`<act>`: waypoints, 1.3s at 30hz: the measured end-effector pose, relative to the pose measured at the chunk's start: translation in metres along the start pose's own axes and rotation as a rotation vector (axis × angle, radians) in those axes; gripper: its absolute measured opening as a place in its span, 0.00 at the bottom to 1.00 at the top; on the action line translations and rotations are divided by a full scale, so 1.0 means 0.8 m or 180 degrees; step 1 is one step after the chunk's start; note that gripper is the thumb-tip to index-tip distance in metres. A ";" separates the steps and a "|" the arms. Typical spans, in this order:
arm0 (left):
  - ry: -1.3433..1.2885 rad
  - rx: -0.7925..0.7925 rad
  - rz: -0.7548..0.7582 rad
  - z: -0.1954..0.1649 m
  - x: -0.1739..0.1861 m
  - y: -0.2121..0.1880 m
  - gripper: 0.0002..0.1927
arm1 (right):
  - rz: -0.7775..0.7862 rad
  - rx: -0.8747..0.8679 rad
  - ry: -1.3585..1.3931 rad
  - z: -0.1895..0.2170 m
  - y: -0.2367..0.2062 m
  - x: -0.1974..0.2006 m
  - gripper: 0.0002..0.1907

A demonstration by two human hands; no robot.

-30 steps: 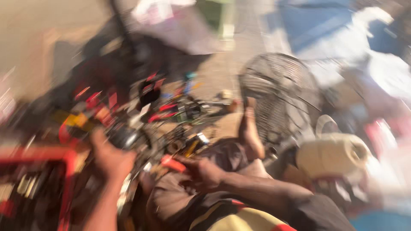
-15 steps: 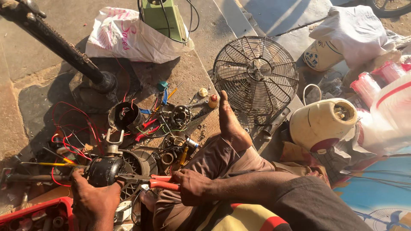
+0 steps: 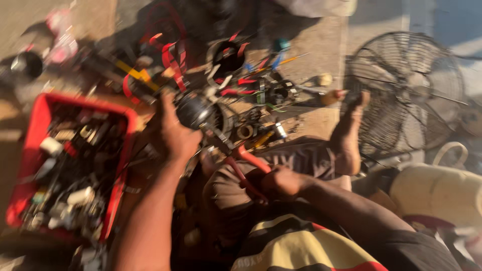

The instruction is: The person sits on the floor and repairs a small electrical motor. They use pliers to adjust components and wires, repeatedly testing the motor by connecting it to a power source to check for rotation.

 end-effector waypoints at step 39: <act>0.1317 0.0069 0.0190 0.014 -0.004 0.001 0.53 | 0.0223 0.0081 -0.0209 0.044 -0.007 -0.008 0.28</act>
Point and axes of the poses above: each hand's wrist, its own y-axis towards the middle knuckle, its own x-axis out of the back of the hand, z = x × y, the point moved 3 cm from there along y, towards the middle knuckle, and after that the axes turned 14 degrees about -y, right-handed, at the moved point
